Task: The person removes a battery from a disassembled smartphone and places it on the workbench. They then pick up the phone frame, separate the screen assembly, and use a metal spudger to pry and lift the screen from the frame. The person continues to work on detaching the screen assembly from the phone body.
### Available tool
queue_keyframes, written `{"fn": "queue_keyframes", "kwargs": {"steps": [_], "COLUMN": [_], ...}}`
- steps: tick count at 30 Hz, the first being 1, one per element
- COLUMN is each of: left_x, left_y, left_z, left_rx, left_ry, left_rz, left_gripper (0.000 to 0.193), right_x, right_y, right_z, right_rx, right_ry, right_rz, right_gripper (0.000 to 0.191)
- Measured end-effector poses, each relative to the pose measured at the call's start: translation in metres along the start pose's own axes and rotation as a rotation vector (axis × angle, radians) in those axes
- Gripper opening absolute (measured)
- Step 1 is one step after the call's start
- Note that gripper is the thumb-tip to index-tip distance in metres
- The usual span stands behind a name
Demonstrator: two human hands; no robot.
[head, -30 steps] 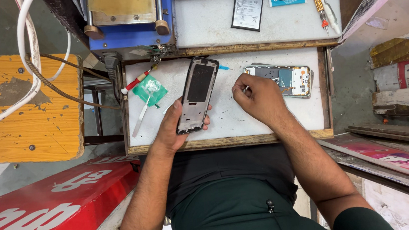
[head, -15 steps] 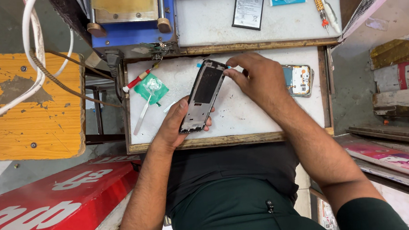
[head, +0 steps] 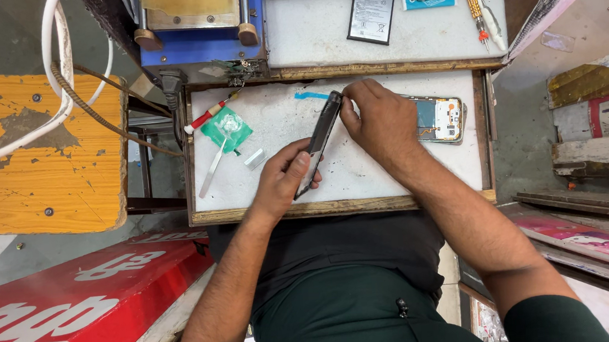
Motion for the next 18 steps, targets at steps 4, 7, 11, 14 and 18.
{"fn": "queue_keyframes", "kwargs": {"steps": [4,7,11,14,18], "left_x": [-0.006,-0.008,-0.006,-0.004,-0.002], "left_y": [-0.003,0.000,0.006,0.007,0.001], "left_z": [0.010,0.014,0.018,0.017,0.012], "left_rx": [0.229,0.422,0.461,0.491,0.375], "left_ry": [0.075,0.090,0.049,0.037,0.065], "left_rz": [0.053,0.046,0.072,0.079,-0.029], "left_gripper": [0.054,0.052,0.055,0.055,0.059], "right_x": [-0.004,-0.007,-0.009,-0.008,-0.007], "right_y": [-0.003,-0.001,0.006,0.008,0.005], "right_z": [0.015,0.023,0.026,0.025,0.023], "right_rx": [-0.031,-0.049,-0.014,-0.037,-0.024], "right_ry": [0.009,-0.018,-0.011,0.010,0.105], "right_rz": [0.065,0.081,0.058,0.021,-0.013], "right_gripper": [0.012,0.022,0.028,0.029,0.019]}}
Point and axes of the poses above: each hand's wrist, its own x-axis towards the middle knuckle, its own z-axis out of the palm, y = z × x, the point moved 2 cm from there along x, towards the middle knuckle, and after that the axes turned 9 degrees about -x, right-handed, at the moved point
